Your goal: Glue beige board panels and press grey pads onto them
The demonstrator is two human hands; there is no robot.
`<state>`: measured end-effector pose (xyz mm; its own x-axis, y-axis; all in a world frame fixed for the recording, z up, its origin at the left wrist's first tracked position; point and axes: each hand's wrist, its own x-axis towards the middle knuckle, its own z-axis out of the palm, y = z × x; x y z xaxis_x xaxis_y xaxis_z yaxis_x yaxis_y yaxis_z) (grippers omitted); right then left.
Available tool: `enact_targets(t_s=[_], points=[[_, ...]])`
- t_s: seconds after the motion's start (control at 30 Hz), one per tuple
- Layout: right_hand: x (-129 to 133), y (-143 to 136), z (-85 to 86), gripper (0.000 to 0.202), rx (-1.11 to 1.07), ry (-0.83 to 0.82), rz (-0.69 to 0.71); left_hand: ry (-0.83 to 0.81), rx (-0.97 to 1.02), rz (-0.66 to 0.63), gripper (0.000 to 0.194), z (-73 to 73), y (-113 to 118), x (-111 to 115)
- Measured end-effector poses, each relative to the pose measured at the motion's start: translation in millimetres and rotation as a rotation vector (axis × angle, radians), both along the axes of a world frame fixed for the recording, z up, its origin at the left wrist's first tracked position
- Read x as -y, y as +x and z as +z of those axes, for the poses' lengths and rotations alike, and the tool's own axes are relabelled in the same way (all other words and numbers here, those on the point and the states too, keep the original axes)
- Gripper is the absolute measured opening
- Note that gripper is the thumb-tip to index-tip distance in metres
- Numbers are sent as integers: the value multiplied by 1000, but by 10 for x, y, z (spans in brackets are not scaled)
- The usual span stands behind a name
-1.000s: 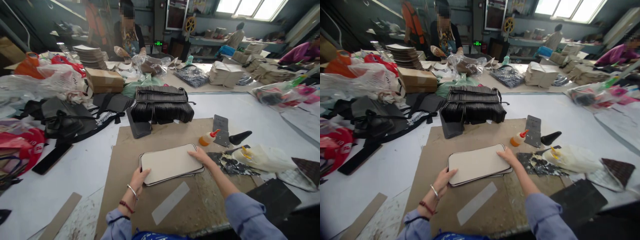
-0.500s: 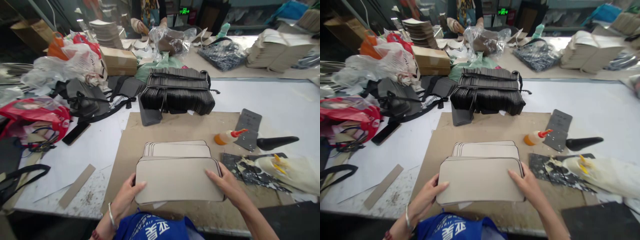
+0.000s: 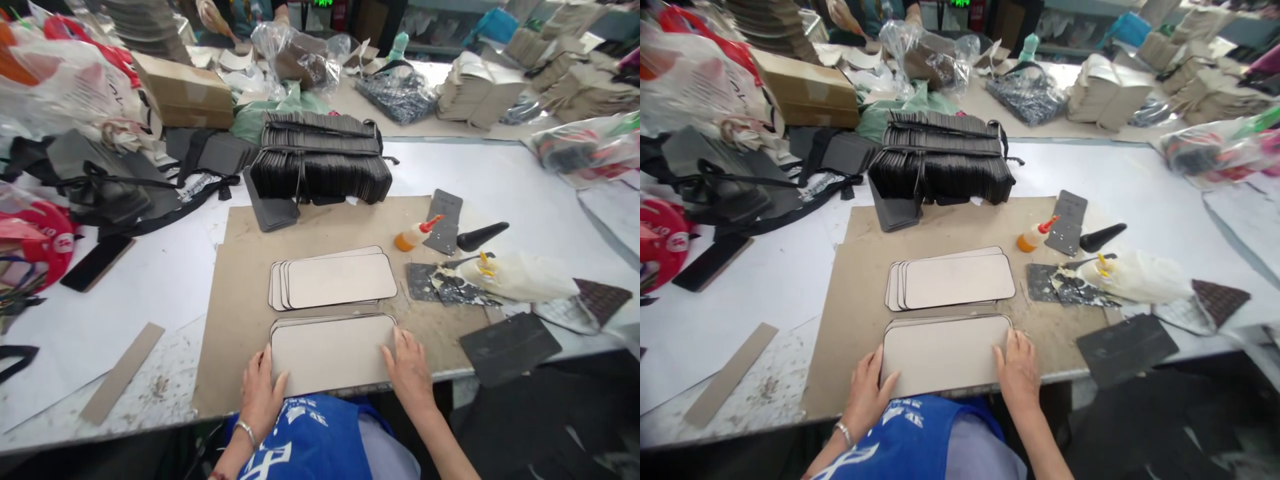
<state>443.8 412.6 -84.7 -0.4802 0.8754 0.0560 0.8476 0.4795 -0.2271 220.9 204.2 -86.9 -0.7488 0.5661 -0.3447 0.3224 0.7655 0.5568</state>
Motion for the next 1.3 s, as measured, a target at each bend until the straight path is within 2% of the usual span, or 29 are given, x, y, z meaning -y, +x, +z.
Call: enact_targets(t_s=[0.1,0.2,0.27,0.37,0.47,0.57,0.67,0.8,0.87,0.93,1.0,1.1,1.17,1.23,1.3], points=[[93,-40,34,40,63,41,5,-68,-113,-105,54,-2,53,43],[143,-93,52,36,82,57,-15,15,-229,-129,48,47,70,31],[164,-119,55,34,77,66,-25,109,-228,-136,42,115,55,16],[172,-130,24,36,26,78,-28,297,-81,-153,30,314,31,2],[129,-93,-28,47,-71,51,-63,496,60,-288,27,625,39,-25],[23,-12,-42,61,-200,-70,-149,591,108,-411,27,939,56,-93],[-114,76,16,64,-331,-305,-227,638,140,-419,29,1160,43,-179],[-281,122,159,72,-532,-592,-339,769,150,-431,41,1331,-6,-268],[-347,127,222,74,-601,-678,-356,779,130,-381,38,1366,-25,-310],[-396,137,265,61,-603,-702,-350,723,140,-273,23,1344,-34,-365],[-423,148,290,43,-550,-695,-300,613,228,-139,12,1245,-34,-438],[-423,128,309,35,-441,-679,-197,470,504,83,25,953,-37,-548],[-408,82,321,34,-368,-658,-135,443,651,192,30,712,-50,-590],[-391,31,354,34,-274,-640,-75,454,678,234,30,490,-69,-597],[-375,11,443,30,-180,-616,-22,472,610,233,26,322,-79,-583]])
